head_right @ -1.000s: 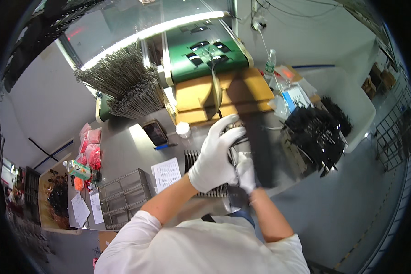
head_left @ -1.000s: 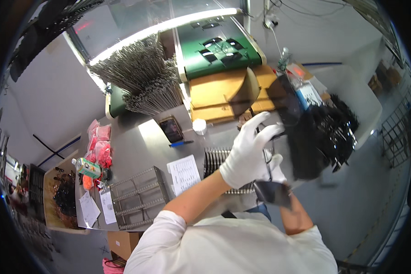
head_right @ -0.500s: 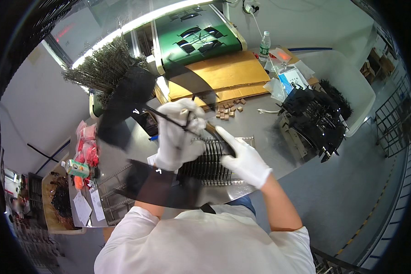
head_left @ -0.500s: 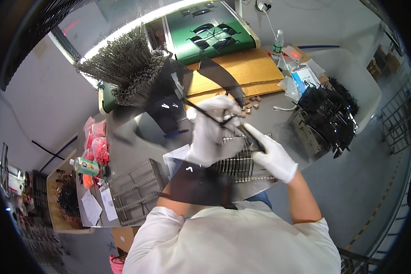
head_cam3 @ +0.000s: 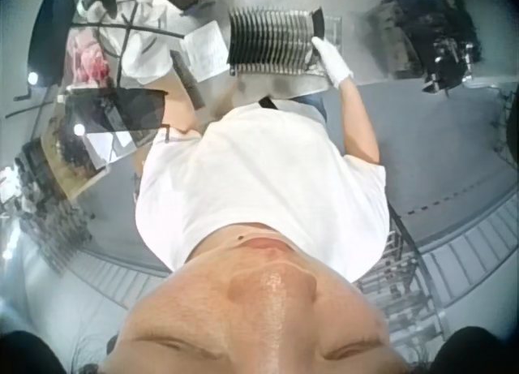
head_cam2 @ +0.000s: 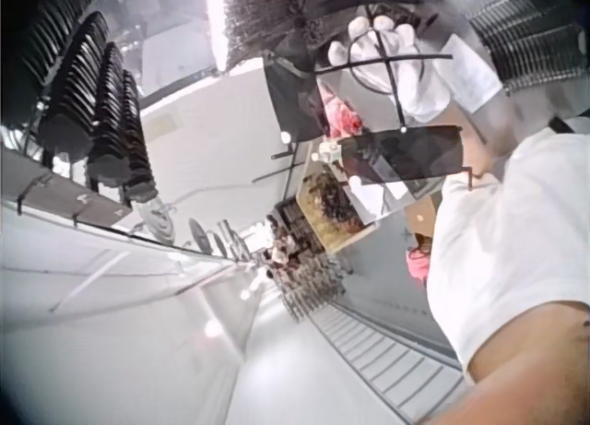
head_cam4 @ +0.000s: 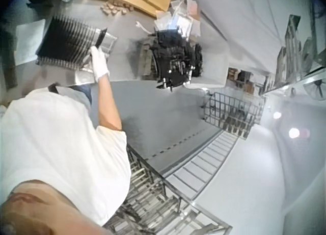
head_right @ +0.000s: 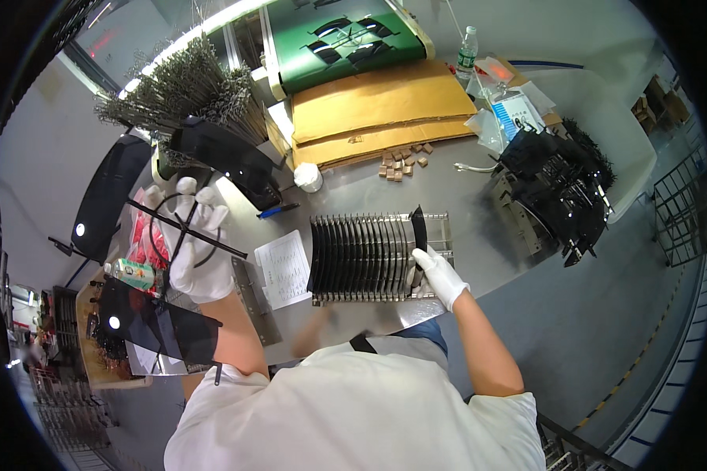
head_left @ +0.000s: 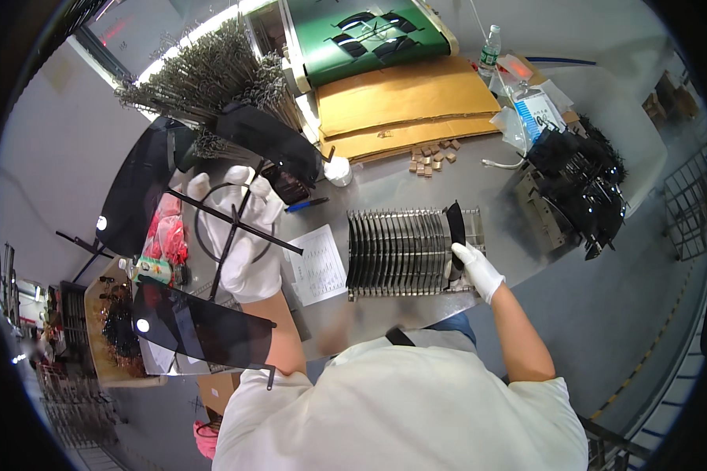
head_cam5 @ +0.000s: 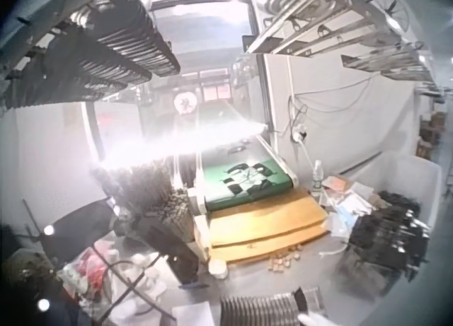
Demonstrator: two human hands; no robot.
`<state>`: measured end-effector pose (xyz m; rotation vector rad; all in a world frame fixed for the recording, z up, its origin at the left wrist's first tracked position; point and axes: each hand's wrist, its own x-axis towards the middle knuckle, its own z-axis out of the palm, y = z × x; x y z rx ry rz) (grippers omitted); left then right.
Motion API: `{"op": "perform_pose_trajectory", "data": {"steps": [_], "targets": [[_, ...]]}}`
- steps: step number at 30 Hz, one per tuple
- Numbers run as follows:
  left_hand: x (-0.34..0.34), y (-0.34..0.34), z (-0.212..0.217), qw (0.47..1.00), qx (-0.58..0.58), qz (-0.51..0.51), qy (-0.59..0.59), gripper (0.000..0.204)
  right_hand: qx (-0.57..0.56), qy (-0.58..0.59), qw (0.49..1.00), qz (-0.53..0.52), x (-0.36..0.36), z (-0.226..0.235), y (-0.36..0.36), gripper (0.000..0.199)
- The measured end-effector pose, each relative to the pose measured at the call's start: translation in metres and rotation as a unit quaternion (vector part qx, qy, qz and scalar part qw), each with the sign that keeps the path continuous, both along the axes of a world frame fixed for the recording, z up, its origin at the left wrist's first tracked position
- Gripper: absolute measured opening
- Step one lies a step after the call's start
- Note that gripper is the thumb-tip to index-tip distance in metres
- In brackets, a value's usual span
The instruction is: The person assembles sunglasses by inserting black plastic arms into a metal rack, then attaching the frame to the arms. The person repeats this process for multiple units, placing completed pairs on the table.
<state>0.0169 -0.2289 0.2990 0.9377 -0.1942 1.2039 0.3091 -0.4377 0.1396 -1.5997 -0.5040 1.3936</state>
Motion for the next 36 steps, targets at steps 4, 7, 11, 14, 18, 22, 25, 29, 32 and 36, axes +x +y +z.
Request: {"op": "perform_pose_trajectory", "data": {"steps": [4, 7, 11, 14, 18, 22, 25, 29, 32, 36], "targets": [[-0.011, -0.008, 0.004, 0.998, 0.001, 0.056, 0.018, 0.095, -0.021, -0.071, 0.996, 0.058, 0.014, -0.018, -0.004, 0.065], [-0.021, -0.018, 0.005, 0.996, -0.012, 0.091, 0.016, 0.096, -0.081, -0.265, 0.954, 0.112, -0.002, 0.017, 0.007, 0.069], [-0.006, -0.008, 0.001, 0.999, 0.025, 0.039, 0.019, 0.095, -0.117, -0.522, 0.830, 0.156, -0.010, 0.023, 0.012, 0.073], [-0.010, -0.008, -0.005, 0.994, -0.039, 0.052, 0.082, 0.099, -0.105, -0.565, 0.797, 0.183, -0.004, 0.050, 0.015, 0.083], [0.005, -0.012, -0.014, 0.995, -0.090, -0.037, 0.014, 0.044, -0.061, -0.559, 0.799, 0.211, -0.007, 0.053, 0.026, 0.095], [0.010, -0.004, -0.021, 0.986, -0.118, -0.110, -0.032, 0.045, -0.011, -0.636, 0.741, 0.215, -0.008, 0.028, 0.030, 0.097], [0.012, -0.003, -0.024, 0.980, -0.131, -0.145, -0.028, 0.044, -0.008, -0.642, 0.746, 0.176, -0.004, 0.026, 0.031, 0.098], [0.033, -0.034, -0.014, 0.980, -0.131, -0.085, 0.124, 0.041, 0.146, -0.666, 0.723, 0.115, -0.025, 0.095, 0.032, 0.109], [0.062, -0.058, -0.017, 0.936, -0.179, -0.191, 0.234, 0.037, 0.180, -0.420, 0.888, 0.051, -0.048, 0.133, 0.038, 0.114], [0.075, -0.049, -0.034, 0.864, -0.245, -0.434, 0.072, 0.048, 0.210, 0.158, 0.956, 0.129, -0.047, 0.122, 0.022, 0.077]]}}
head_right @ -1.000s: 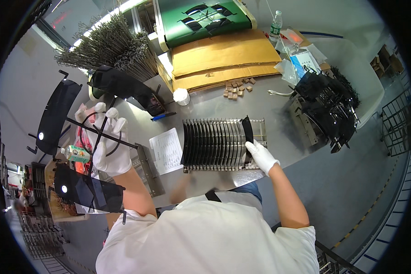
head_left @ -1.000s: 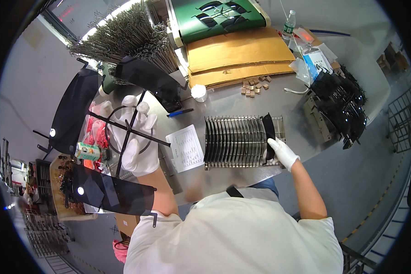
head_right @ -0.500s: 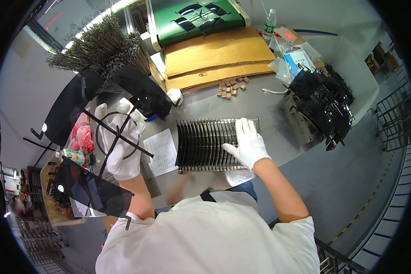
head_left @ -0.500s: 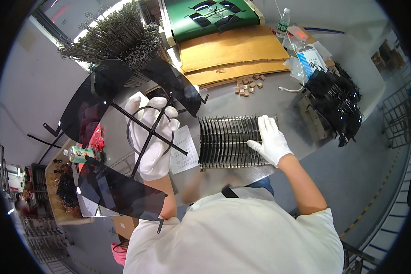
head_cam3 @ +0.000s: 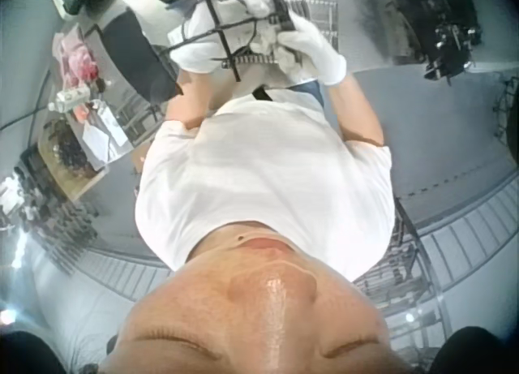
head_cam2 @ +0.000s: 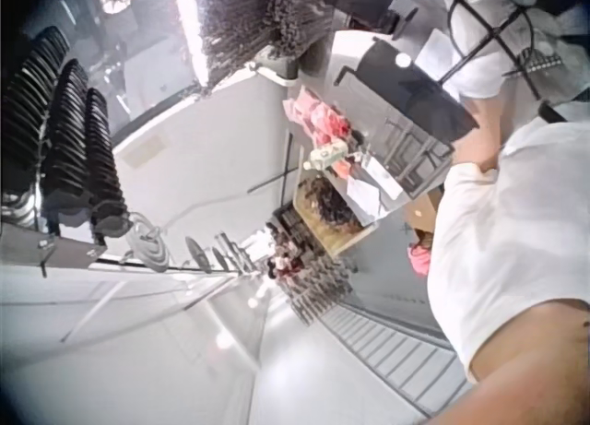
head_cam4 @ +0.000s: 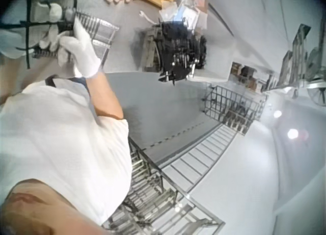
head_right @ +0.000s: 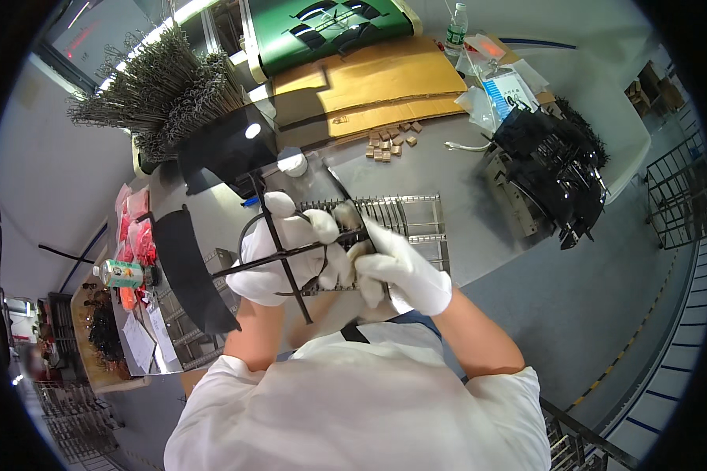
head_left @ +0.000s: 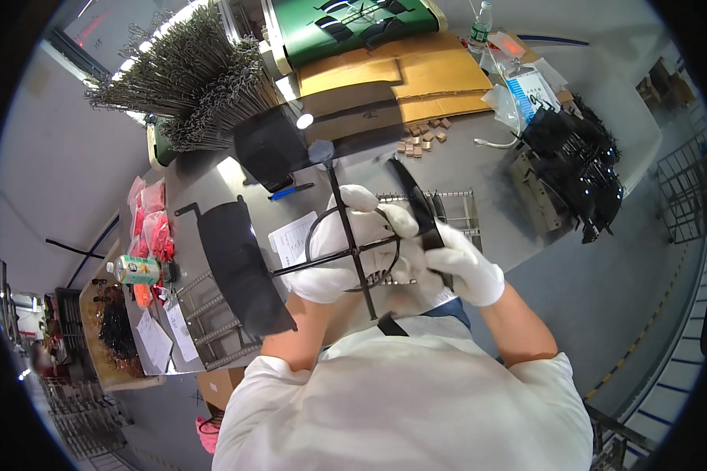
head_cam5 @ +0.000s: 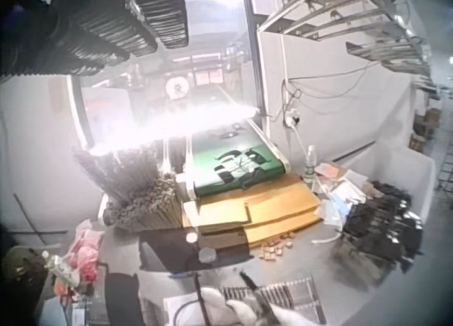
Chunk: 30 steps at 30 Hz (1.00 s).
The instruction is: The person assembles sunglasses by inserting black plastic arms into a metal rack, then attaching the frame to the arms. The person repeats this process for multiple units, placing completed pairs on the table.
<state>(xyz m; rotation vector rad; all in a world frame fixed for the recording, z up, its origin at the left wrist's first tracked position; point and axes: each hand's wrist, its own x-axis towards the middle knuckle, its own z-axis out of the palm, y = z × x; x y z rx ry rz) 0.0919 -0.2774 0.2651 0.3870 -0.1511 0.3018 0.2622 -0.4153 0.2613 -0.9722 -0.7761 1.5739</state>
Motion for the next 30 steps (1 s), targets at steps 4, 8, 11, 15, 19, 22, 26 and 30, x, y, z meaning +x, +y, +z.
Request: {"op": "perform_pose_trajectory", "data": {"steps": [4, 8, 11, 15, 19, 22, 26, 30], "targets": [[-0.004, -0.006, -0.004, 0.977, 0.183, 0.081, -0.067, 0.054, 0.101, -0.273, 0.954, -0.068, 0.006, -0.015, -0.002, 0.072], [-0.029, 0.017, -0.022, 0.934, 0.319, 0.150, 0.062, 0.067, -0.023, -0.638, 0.753, -0.156, 0.007, -0.015, -0.008, 0.076], [-0.048, 0.036, 0.004, 0.945, 0.262, 0.195, -0.006, 0.084, 0.050, -0.676, 0.686, -0.265, 0.051, -0.072, -0.029, 0.069], [-0.063, 0.029, 0.012, 0.950, 0.219, 0.223, 0.021, 0.089, -0.125, -0.270, 0.935, -0.194, 0.063, -0.087, -0.042, 0.061], [-0.061, 0.023, 0.008, 0.954, 0.228, 0.194, 0.024, 0.091, -0.220, -0.179, 0.945, -0.163, 0.067, -0.127, -0.033, 0.041], [-0.055, 0.019, 0.008, 0.952, 0.228, 0.203, 0.028, 0.091, -0.214, -0.197, 0.949, -0.119, 0.055, -0.136, -0.029, 0.051], [-0.056, 0.017, 0.010, 0.953, 0.220, 0.202, 0.052, 0.095, -0.235, -0.308, 0.920, -0.050, 0.070, -0.130, -0.029, 0.063], [-0.047, 0.009, 0.008, 0.950, 0.231, 0.195, 0.082, 0.093, -0.224, -0.667, 0.710, -0.027, 0.040, -0.102, -0.017, 0.079]]}}
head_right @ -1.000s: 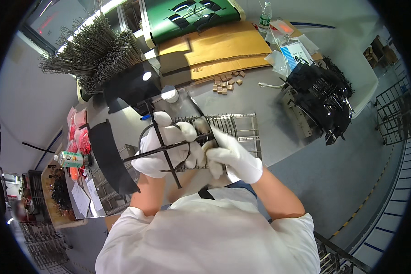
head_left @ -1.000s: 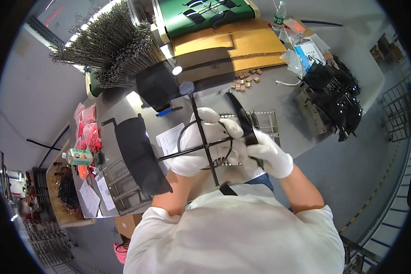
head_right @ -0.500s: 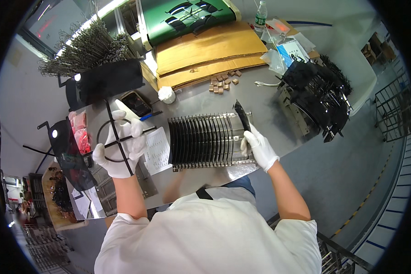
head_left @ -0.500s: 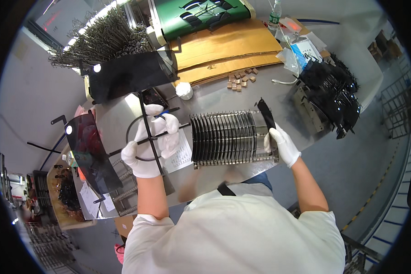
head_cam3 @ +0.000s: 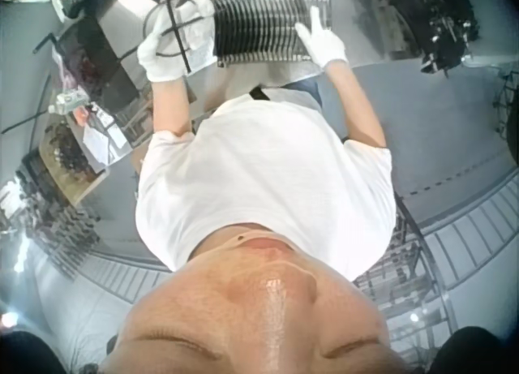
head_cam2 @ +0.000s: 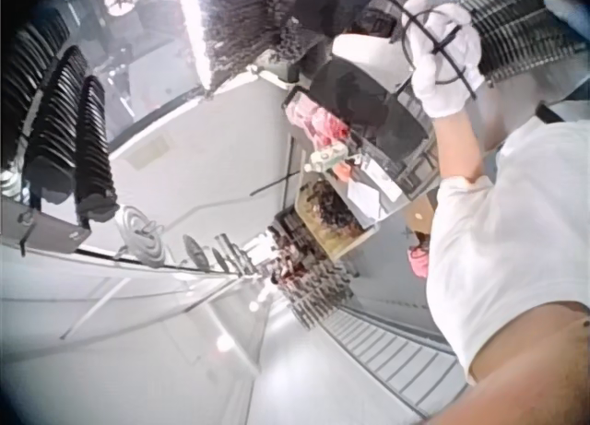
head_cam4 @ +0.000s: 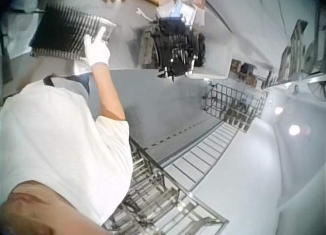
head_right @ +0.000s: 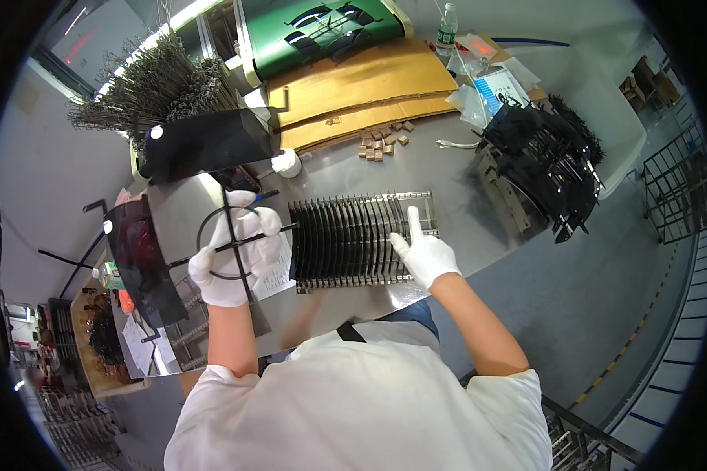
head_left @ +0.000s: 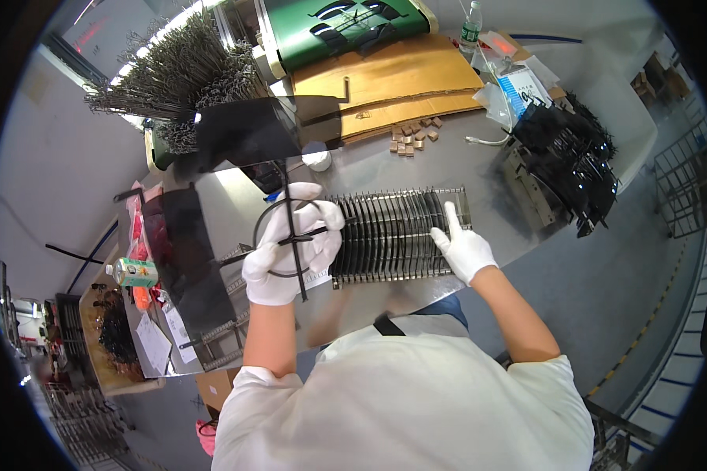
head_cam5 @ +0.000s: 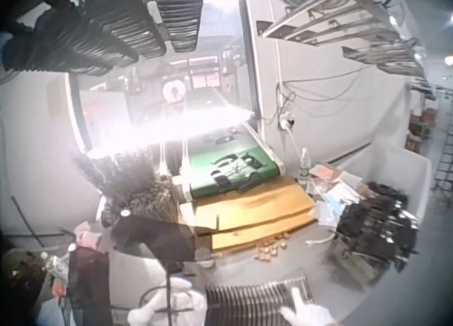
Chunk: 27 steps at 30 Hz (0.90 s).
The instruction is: The person assembles sunglasses by inserting black plastic arms into a metal rack, then attaching the frame to the arms. The person repeats this process for multiple units, placing completed pairs on the table.
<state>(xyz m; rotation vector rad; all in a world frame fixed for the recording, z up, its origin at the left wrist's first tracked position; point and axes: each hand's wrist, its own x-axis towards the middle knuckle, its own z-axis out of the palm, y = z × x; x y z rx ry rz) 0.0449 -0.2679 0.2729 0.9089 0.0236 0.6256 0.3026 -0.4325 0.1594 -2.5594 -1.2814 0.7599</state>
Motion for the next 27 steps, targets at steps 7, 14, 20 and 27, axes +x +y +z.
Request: {"op": "perform_pose_trajectory", "data": {"steps": [7, 14, 20, 27], "targets": [[0.024, -0.016, -0.003, 0.970, -0.038, -0.183, 0.157, 0.087, 0.373, -0.182, 0.897, 0.154, -0.011, 0.097, 0.009, 0.102], [0.003, -0.006, -0.020, 0.929, -0.172, -0.315, 0.095, 0.080, 0.134, 0.566, 0.808, 0.088, -0.039, 0.112, -0.001, 0.064], [-0.021, 0.028, -0.035, 0.959, -0.031, -0.254, 0.124, 0.104, 0.265, 0.474, 0.822, -0.171, 0.032, 0.029, -0.014, 0.045], [-0.003, 0.028, -0.048, 0.960, -0.032, -0.257, 0.107, 0.106, 0.116, 0.467, 0.854, -0.200, 0.039, -0.037, -0.013, 0.061]]}}
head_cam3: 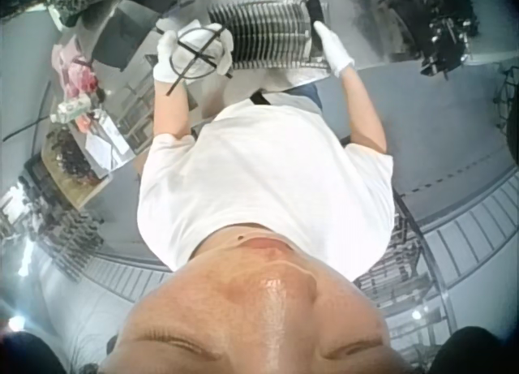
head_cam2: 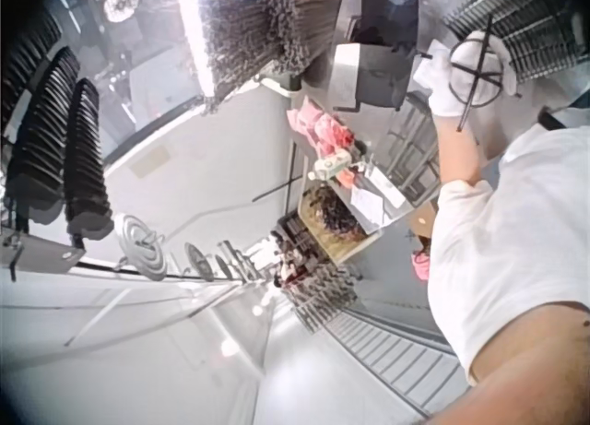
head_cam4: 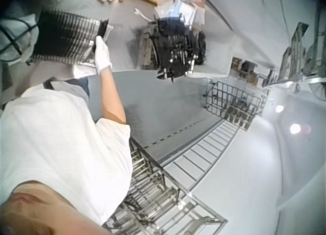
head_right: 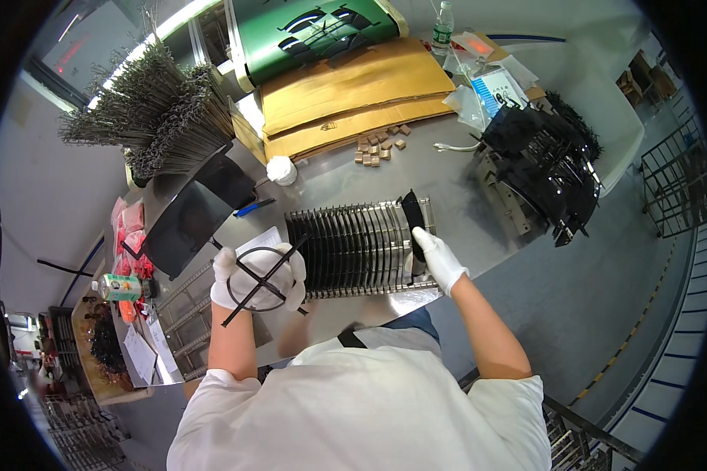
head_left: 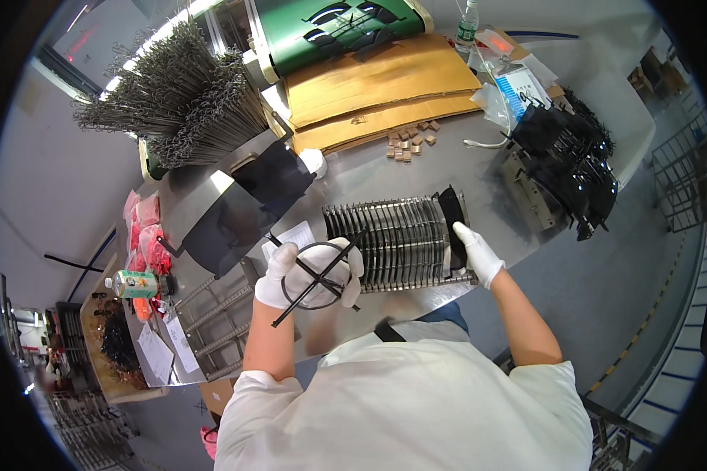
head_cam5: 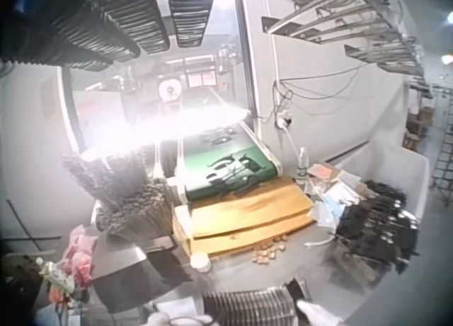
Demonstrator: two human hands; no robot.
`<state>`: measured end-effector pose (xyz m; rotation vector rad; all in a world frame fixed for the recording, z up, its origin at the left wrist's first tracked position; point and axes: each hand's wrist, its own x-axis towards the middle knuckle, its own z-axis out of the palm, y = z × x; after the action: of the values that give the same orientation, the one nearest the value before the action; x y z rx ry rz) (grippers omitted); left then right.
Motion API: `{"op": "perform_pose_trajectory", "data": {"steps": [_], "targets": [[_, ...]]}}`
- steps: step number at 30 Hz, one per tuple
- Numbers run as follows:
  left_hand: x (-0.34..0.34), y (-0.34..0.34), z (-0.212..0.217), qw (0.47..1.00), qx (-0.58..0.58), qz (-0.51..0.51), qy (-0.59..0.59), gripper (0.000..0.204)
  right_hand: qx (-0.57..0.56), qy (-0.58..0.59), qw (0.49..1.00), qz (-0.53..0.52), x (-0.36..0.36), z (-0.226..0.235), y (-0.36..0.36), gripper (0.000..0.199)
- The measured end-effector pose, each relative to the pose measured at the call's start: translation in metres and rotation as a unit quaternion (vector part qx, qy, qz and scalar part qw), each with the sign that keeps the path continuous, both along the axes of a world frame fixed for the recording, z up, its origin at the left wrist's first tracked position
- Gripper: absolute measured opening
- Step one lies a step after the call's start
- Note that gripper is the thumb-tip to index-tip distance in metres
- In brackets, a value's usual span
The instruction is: The person assembles sunglasses by inserting black plastic arms into a metal rack, then attaching the frame to the arms. The person repeats this process for multiple units, placing completed pairs on the table.
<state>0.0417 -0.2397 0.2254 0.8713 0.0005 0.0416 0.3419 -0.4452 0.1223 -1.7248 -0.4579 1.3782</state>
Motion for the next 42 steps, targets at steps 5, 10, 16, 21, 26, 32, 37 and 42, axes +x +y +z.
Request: {"op": "perform_pose_trajectory", "data": {"steps": [5, 10, 16, 21, 26, 32, 37, 42], "targets": [[0.005, -0.006, 0.003, 1.000, -0.005, 0.016, 0.023, 0.104, 0.042, -0.129, 0.990, 0.042, -0.005, -0.002, 0.002, 0.062], [0.013, -0.017, 0.004, 0.998, -0.027, 0.041, 0.034, 0.091, 0.015, -0.076, 0.996, 0.048, -0.007, 0.011, 0.005, 0.057], [0.039, -0.024, 0.029, 0.983, -0.057, 0.060, 0.162, 0.084, 0.025, -0.092, 0.994, 0.049, 0.004, -0.022, -0.001, 0.062], [0.056, -0.005, 0.018, 0.987, 0.009, -0.057, 0.153, 0.083, -0.081, -0.249, 0.952, 0.158, -0.004, 0.032, 0.006, 0.074], [0.078, 0.003, 0.027, 0.973, 0.025, -0.131, 0.191, 0.083, -0.077, -0.533, 0.810, 0.233, -0.020, 0.048, 0.018, 0.080], [0.079, -0.004, 0.029, 0.928, -0.006, -0.299, 0.221, 0.073, 0.304, -0.737, 0.598, 0.077, -0.039, 0.167, 0.039, 0.088], [0.068, -0.027, 0.080, 0.877, 0.313, -0.274, 0.240, 0.029, 0.313, -0.329, 0.843, 0.289, -0.069, 0.163, 0.032, 0.046], [-0.056, 0.006, 0.034, 0.860, 0.456, -0.182, 0.135, 0.038, 0.197, -0.146, 0.969, 0.012, -0.020, 0.133, 0.016, 0.037]]}}
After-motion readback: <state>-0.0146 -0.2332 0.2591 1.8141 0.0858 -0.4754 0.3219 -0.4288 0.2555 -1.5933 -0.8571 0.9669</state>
